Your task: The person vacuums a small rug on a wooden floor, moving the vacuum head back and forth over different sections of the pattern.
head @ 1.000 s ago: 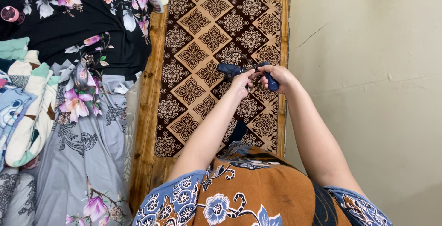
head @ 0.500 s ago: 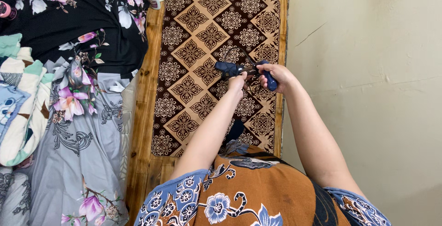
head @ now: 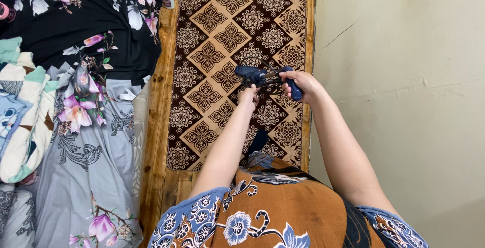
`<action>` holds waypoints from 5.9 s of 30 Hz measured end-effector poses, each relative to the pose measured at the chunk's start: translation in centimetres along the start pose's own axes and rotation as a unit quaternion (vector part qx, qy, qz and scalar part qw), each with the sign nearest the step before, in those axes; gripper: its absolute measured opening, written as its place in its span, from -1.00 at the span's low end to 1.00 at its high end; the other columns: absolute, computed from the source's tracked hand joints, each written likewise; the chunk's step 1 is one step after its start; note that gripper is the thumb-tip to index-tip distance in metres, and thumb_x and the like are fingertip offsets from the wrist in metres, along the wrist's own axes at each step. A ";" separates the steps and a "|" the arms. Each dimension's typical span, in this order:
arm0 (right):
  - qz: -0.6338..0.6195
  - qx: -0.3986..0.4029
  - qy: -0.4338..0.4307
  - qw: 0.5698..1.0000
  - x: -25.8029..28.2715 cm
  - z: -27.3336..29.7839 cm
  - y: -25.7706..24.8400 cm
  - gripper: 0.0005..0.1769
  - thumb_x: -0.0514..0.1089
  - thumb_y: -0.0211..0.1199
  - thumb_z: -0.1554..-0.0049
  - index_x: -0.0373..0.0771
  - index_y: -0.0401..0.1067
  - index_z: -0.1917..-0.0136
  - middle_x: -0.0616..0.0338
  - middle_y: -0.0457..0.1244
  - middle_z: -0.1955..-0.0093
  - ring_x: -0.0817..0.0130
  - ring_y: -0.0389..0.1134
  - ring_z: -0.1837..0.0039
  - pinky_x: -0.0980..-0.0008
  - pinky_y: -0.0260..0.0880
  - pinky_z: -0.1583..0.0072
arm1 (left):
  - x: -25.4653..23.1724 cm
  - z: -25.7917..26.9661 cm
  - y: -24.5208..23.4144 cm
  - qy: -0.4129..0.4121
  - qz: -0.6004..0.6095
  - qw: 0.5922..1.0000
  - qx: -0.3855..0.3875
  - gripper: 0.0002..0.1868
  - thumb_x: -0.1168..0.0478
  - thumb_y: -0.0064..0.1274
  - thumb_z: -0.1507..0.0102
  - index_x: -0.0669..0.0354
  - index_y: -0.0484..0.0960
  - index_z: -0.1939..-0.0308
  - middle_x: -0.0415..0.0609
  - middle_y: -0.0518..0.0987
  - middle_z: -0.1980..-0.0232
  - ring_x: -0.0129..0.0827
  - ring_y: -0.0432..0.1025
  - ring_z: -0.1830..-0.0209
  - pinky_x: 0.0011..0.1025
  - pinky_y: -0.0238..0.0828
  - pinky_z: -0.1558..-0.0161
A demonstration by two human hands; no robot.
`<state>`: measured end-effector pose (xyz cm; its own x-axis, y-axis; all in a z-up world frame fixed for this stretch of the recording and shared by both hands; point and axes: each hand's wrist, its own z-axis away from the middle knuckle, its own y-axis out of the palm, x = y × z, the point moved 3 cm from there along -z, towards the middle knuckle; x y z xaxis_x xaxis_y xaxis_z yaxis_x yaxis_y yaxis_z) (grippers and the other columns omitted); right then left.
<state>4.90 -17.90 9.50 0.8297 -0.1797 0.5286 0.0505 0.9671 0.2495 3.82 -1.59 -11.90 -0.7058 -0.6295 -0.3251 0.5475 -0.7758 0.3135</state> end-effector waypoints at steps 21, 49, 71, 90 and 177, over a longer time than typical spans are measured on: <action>-0.012 0.001 -0.017 1.000 -1.1 -0.2 0.3 -0.80 -0.15 0.17 -0.25 -0.24 0.21 0.12 0.30 0.17 0.43 0.56 0.18 0.45 0.55 0.21 0.43 | -3.2 -0.1 -15.0 0.143 -0.287 0.946 -0.047 -0.68 0.07 0.03 -0.43 0.24 0.71 0.20 -0.04 0.69 0.25 -0.53 0.32 0.60 -0.47 0.18 0.56; 0.381 -0.308 -0.110 0.865 -13.0 9.5 3.9 -0.54 0.10 0.25 -0.21 -0.39 0.40 -0.05 -0.01 0.33 0.35 0.20 0.39 0.40 0.20 0.41 0.31 | -7.7 12.7 -25.4 0.522 -0.611 0.591 -0.068 -0.65 0.04 -0.24 -0.45 0.25 0.50 0.17 0.28 0.60 0.22 0.23 0.52 0.20 0.07 0.47 0.15; 0.552 -0.381 -0.145 0.727 -23.0 -5.1 -5.6 -0.63 -0.08 0.20 -0.19 -0.42 0.30 -0.11 -0.33 0.37 0.13 -0.31 0.43 0.05 -0.17 0.45 -0.04 | -7.0 14.9 -24.5 0.377 -0.745 0.546 -0.066 -0.39 -0.20 -0.26 -0.41 0.21 0.62 0.36 0.24 0.64 0.36 0.15 0.57 0.34 0.04 0.52 0.26; 0.557 -0.369 -0.137 0.732 -3.7 -17.6 -3.2 -0.77 -0.21 0.05 -0.27 -0.40 0.27 -0.14 -0.30 0.39 0.04 -0.25 0.45 -0.04 -0.11 0.47 -0.07 | -10.3 15.4 -17.6 0.352 -0.717 0.594 -0.099 -0.53 -0.08 -0.22 -0.44 0.24 0.59 0.24 0.19 0.66 0.30 0.11 0.58 0.31 -0.02 0.53 0.22; 0.598 -0.250 -0.188 0.738 -2.5 -18.9 -3.7 -0.74 -0.32 0.12 -0.16 -0.38 0.35 -0.14 -0.33 0.37 0.02 -0.25 0.43 -0.05 -0.08 0.48 -0.05 | -7.6 20.8 -16.7 0.327 -0.676 0.629 -0.200 -0.63 -0.02 -0.24 -0.42 0.19 0.53 0.16 0.23 0.64 0.41 0.14 0.58 0.38 0.02 0.54 0.30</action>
<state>13.15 -17.60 -8.03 0.2397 0.9095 0.3395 -0.3164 0.4038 -0.8584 -9.35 17.04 3.91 -0.3831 0.8365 -0.3917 -0.1930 -0.4872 -0.8517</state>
